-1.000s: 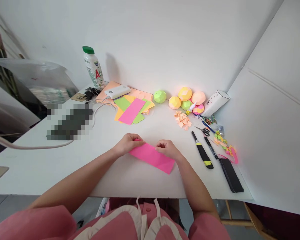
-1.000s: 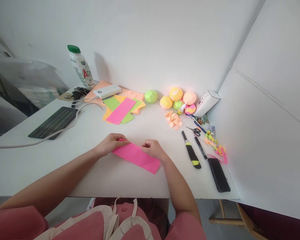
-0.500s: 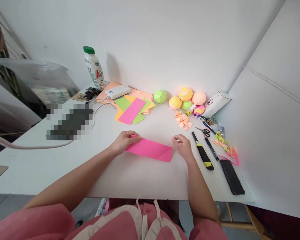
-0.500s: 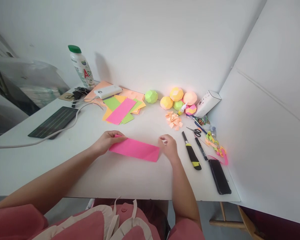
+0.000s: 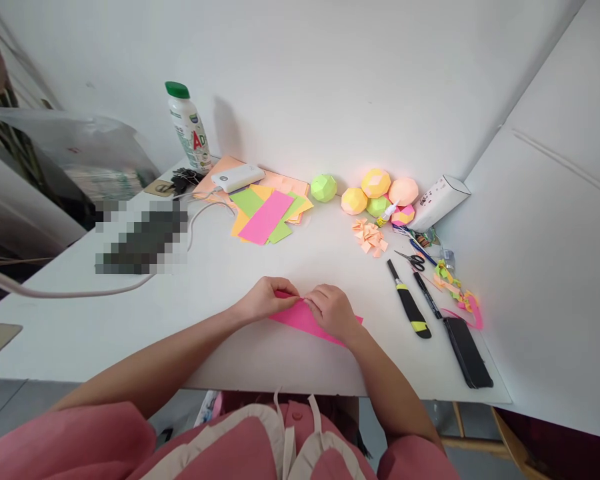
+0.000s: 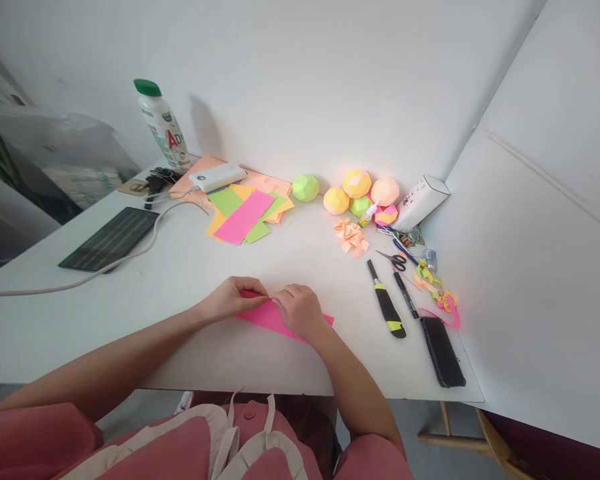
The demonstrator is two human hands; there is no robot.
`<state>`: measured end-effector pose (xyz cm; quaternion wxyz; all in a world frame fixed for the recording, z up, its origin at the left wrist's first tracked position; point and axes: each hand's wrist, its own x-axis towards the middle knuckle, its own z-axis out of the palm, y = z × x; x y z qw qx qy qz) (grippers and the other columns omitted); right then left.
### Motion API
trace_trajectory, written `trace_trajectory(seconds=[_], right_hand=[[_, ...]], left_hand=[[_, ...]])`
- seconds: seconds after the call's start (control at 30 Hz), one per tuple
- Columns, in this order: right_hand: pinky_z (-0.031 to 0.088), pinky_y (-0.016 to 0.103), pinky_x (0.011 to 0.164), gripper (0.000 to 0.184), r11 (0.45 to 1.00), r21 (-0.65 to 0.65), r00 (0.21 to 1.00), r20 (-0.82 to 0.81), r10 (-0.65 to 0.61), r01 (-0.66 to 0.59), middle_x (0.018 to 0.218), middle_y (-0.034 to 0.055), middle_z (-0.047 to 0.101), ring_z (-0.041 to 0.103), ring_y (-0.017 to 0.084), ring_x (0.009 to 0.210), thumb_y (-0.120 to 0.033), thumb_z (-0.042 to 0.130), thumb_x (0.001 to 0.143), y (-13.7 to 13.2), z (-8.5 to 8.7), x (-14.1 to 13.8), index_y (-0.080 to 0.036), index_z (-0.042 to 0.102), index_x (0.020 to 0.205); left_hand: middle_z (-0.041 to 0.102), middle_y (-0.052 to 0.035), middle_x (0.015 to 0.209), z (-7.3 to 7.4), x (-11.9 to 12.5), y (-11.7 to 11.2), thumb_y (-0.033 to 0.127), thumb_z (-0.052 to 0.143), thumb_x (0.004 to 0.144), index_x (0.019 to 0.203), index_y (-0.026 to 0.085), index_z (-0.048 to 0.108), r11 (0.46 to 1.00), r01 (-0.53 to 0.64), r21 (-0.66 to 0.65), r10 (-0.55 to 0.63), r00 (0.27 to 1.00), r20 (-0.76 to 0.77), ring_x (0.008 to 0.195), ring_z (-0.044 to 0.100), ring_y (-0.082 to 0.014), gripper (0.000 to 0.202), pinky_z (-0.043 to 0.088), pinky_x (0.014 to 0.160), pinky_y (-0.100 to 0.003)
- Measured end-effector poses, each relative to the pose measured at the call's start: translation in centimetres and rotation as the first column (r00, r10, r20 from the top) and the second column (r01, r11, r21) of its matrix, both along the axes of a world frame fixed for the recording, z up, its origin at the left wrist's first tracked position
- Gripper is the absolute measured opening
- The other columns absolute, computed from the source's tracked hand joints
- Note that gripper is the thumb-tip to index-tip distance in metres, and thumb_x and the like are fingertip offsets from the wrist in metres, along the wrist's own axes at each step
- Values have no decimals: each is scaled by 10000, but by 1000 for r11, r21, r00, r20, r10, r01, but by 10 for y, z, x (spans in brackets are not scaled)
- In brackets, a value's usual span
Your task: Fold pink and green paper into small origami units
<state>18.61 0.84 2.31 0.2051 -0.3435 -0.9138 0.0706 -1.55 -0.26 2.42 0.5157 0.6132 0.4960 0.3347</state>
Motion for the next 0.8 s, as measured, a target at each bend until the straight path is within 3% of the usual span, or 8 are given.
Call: trace_trajectory(seconds=[0.17, 0.4, 0.5, 0.57, 0.63, 0.67, 0.73, 0.8], right_hand=[[346, 268, 606, 314, 998, 57, 1000, 28, -1, 0, 684, 34, 592, 473, 135, 625, -194, 358, 955, -2, -9, -7, -172, 593, 747], [284, 250, 536, 264, 989, -121, 996, -8, -91, 89, 691, 17, 536, 409, 122, 568, -214, 356, 939, 7, -2, 11, -194, 507, 723], [336, 234, 561, 239, 978, -175, 992, -36, -121, 113, 725, 11, 549, 462, 120, 608, -225, 343, 939, 12, 9, 26, -203, 489, 752], [377, 232, 600, 238, 945, -298, 978, -111, -175, 135, 724, 1, 544, 491, 120, 643, -258, 341, 940, 15, 16, 32, -207, 482, 755], [388, 234, 602, 249, 837, -531, 931, -221, -290, 134, 708, -13, 524, 483, 116, 639, -339, 372, 932, 16, 20, 33, -206, 486, 755], [382, 233, 582, 261, 744, -660, 897, -257, -359, 108, 698, -21, 511, 468, 111, 620, -390, 406, 916, 16, 20, 32, -204, 491, 754], [353, 223, 529, 299, 528, -849, 850, -253, -461, 34, 673, -36, 494, 432, 95, 569, -476, 493, 862, 14, 19, 25, -199, 503, 751], [323, 217, 482, 328, 325, -945, 855, -190, -483, -26, 629, -49, 484, 404, 81, 512, -513, 570, 806, 9, 16, 16, -196, 516, 743]], left_hand=[[708, -21, 790, 1, 3, -2, 264, 565, 684, 697, 195, 704, 997, 53, 55, -51, 998, -33, 770, 635, -190, 155, 493, 719, -271], [662, -14, 692, 9, -11, 6, 319, 593, 649, 612, 180, 657, 997, -73, -28, 72, 997, -13, 661, 588, -167, 157, 455, 581, -253], [669, -32, 685, 7, -24, 16, 349, 622, 662, 643, 169, 663, 984, -156, -86, 158, 987, 15, 675, 596, -178, 186, 466, 599, -269], [683, -56, 730, 3, -27, 19, 383, 635, 694, 712, 161, 664, 983, -169, -71, 176, 979, 102, 725, 619, -194, 225, 492, 661, -299], [688, -96, 942, -2, -23, 18, 409, 641, 737, 925, 169, 658, 996, -89, 14, 83, 968, 238, 878, 640, -225, 305, 514, 754, -343], [638, -118, 1128, -4, -19, 16, 412, 647, 754, 1087, 196, 615, 996, -34, 85, 9, 958, 285, 1006, 619, -245, 398, 517, 806, -368], [380, -118, 1454, -6, -10, 8, 400, 676, 771, 1335, 284, 438, 966, 1, 260, -72, 962, 263, 1279, 442, -263, 623, 463, 957, -411], [254, -101, 1528, -3, -4, 2, 404, 721, 751, 1338, 296, 438, 908, 14, 418, -101, 977, 188, 1383, 284, -278, 661, 359, 1067, -454]])
